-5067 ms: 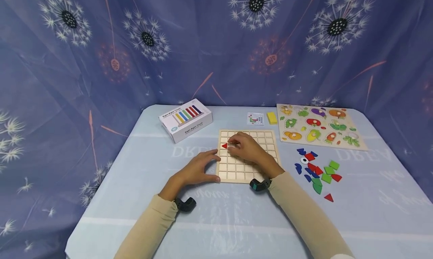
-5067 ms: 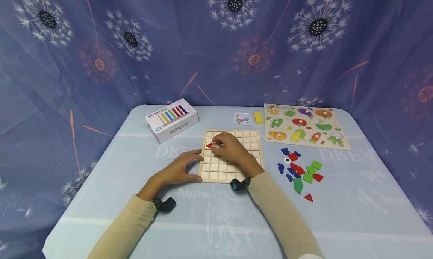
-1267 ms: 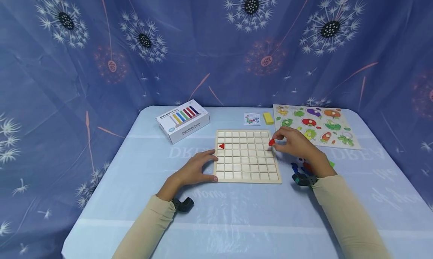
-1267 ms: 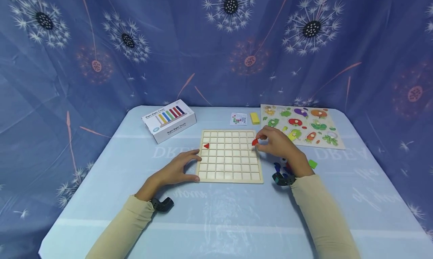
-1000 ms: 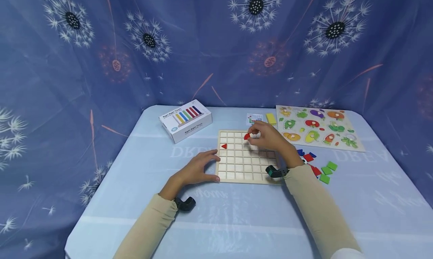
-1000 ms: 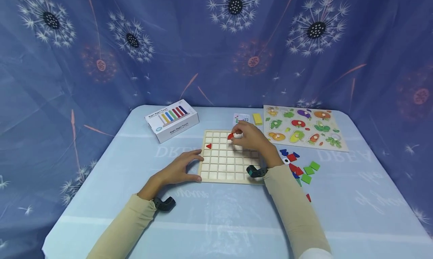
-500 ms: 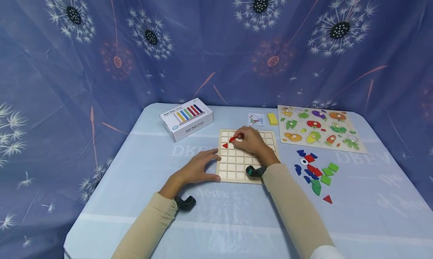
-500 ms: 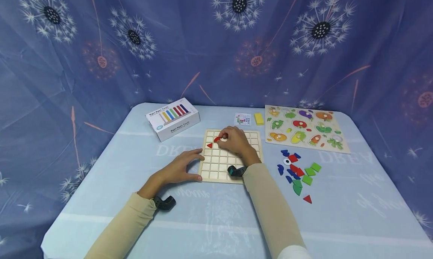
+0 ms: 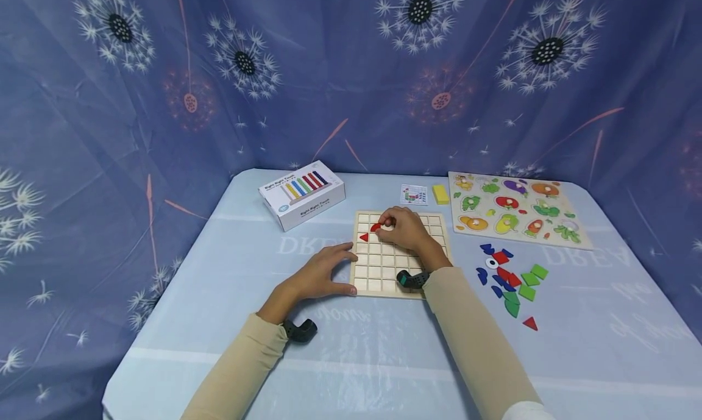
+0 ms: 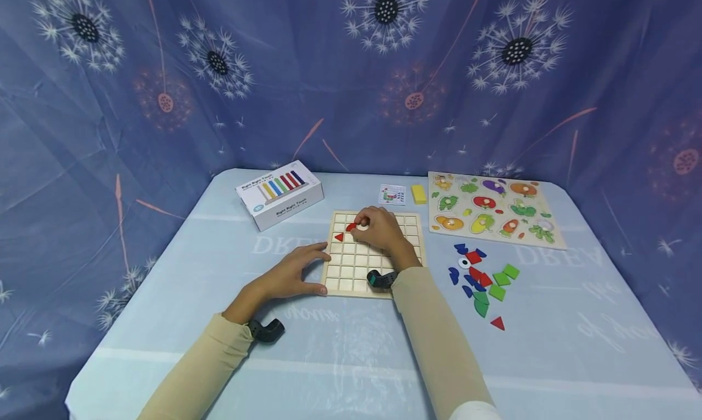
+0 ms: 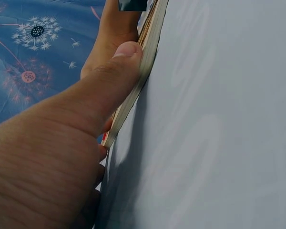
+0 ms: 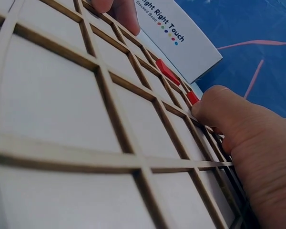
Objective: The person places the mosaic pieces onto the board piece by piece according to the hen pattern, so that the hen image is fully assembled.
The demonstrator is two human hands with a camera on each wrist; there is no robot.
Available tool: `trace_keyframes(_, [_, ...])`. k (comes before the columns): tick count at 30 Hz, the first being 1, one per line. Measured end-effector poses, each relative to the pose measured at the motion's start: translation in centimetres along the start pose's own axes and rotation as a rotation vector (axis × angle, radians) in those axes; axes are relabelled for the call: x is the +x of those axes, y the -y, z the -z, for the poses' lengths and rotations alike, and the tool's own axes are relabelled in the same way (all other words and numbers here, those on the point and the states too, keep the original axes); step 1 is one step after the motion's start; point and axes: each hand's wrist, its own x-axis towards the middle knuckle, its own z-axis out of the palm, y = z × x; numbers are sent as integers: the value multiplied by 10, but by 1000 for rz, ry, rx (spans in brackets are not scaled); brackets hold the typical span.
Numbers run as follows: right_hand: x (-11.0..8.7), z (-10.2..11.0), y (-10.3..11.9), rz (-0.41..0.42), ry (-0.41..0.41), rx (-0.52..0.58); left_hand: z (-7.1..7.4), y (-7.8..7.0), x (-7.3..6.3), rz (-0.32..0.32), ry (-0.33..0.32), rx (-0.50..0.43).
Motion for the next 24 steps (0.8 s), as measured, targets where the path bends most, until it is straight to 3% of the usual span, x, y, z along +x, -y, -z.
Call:
trace_keyframes(19, [-2,0,0,30,-17,-9,0,-1,-2,-6,-8,-18])
trace_keyframes(24, [-4,-1,-2,83,-39,8,0,0,-1,-29,-13,-10])
